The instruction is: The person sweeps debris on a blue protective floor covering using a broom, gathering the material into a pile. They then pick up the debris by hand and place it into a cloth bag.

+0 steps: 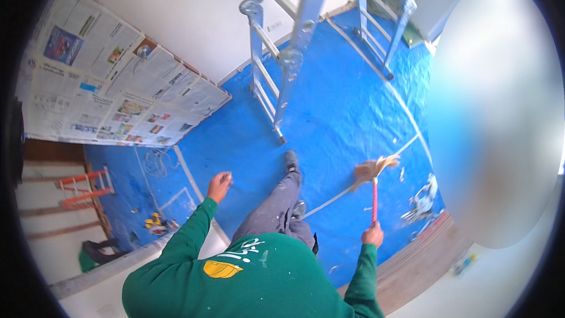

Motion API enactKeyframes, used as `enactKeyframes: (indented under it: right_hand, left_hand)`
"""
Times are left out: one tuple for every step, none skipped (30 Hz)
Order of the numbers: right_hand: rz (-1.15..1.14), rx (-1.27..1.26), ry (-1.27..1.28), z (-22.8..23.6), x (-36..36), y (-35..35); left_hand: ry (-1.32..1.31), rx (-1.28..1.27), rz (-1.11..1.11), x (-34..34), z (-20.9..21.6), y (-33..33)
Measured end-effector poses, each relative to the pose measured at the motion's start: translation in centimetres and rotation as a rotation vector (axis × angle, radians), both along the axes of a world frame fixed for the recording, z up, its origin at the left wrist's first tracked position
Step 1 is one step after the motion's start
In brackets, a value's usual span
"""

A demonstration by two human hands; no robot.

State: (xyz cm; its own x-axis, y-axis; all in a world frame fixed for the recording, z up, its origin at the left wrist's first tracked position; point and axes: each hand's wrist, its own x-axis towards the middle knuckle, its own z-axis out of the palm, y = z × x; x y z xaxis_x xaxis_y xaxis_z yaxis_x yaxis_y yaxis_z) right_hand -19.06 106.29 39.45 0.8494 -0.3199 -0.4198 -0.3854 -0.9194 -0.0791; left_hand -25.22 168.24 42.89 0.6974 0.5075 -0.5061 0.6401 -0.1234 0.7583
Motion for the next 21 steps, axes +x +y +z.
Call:
enactKeyframes:
  right_hand:
    - [0.001, 0.018, -0.147, 1.2, 0.4, 0.6]
    - [-0.036, 0.094, -0.193, 1.9, 1.0, 1.3]
    - [-0.101, 0.118, -0.299, 2.5, 1.5, 1.9]
    - [0.028, 0.156, -0.429, 2.9, 2.1, 2.6]
    - [0.049, 0.148, -0.478, 3.2, 2.7, 3.2]
    - [-0.087, 0.293, -0.411, 3.5, 3.5, 3.7]
    - [-0.274, 0.425, -0.272, 3.8, 4.3, 4.1]
    - [-0.449, 0.564, -0.156, 4.1, 5.4, 4.5]
    - [-0.494, 0.611, -0.133, 4.3, 6.6, 4.8]
    - [-0.515, 0.697, -0.146, 4.8, 8.0, 5.1]
    - [-0.511, 0.828, -0.173, 5.1, 9.6, 5.4]
    - [-0.528, 0.849, -0.145, 5.4, 11.2, 5.6]
    - [-0.545, 0.757, -0.104, 5.7, 12.9, 5.7]
    - [-0.522, 0.73, -0.091, 5.6, 14.7, 5.7]
    - [-0.543, 0.662, -0.031, 5.6, 16.5, 5.7]
    - [-0.512, 0.621, -0.025, 5.3, 18.2, 5.5]
    - [-0.388, 0.667, -0.073, 5.0, 20.0, 5.1]
    - [-0.296, 0.667, -0.094, 4.6, 21.9, 4.7]
    - [-0.264, 0.591, -0.071, 4.1, 23.7, 4.1]
    - [-0.212, 0.656, -0.111, 3.6, 25.7, 3.4]
    - [-0.152, 0.686, -0.124, 3.3, 27.8, 2.7]
  left_hand:
    - [-0.092, -0.029, 0.049, 3.3, -1.0, -0.8]
    - [-0.15, -0.095, 0.118, 7.5, -2.0, -1.8]
    - [-0.282, -0.056, 0.108, 11.9, -3.0, -2.8]
    - [-0.394, -0.027, 0.11, 16.1, -3.6, -3.7]
    - [-0.46, -0.139, 0.148, 20.5, -4.1, -4.4]
    - [-0.522, -0.248, 0.198, 24.8, -4.4, -4.9]
    - [-0.547, -0.147, 0.167, 28.8, -4.5, -5.2]
    - [-0.576, -0.064, 0.154, 32.8, -4.6, -5.3]
    - [-0.592, -0.087, 0.2, 36.6, -4.5, -5.1]
    - [-0.58, -0.153, 0.253, 39.4, -4.3, -4.6]
    - [-0.571, -0.247, 0.332, 41.3, -4.1, -4.1]
    - [-0.533, -0.368, 0.416, 43.3, -3.8, -3.4]
    - [-0.506, -0.485, 0.498, 45.1, -3.3, -3.0]
    - [-0.495, -0.583, 0.481, 46.5, -3.0, -2.8]
    - [-0.482, -0.678, 0.465, 47.5, -2.8, -2.7]
    - [-0.47, -0.728, 0.455, 48.0, -2.8, -2.8]
    - [-0.476, -0.637, 0.496, 48.3, -2.8, -3.1]
    - [-0.483, -0.481, 0.532, 48.8, -3.0, -3.6]
    - [-0.467, -0.396, 0.541, 49.2, -3.3, -3.8]
    - [-0.437, -0.415, 0.651, 49.5, -3.7, -4.0]
    - [-0.458, -0.492, 0.675, 50.0, -4.2, -4.0]
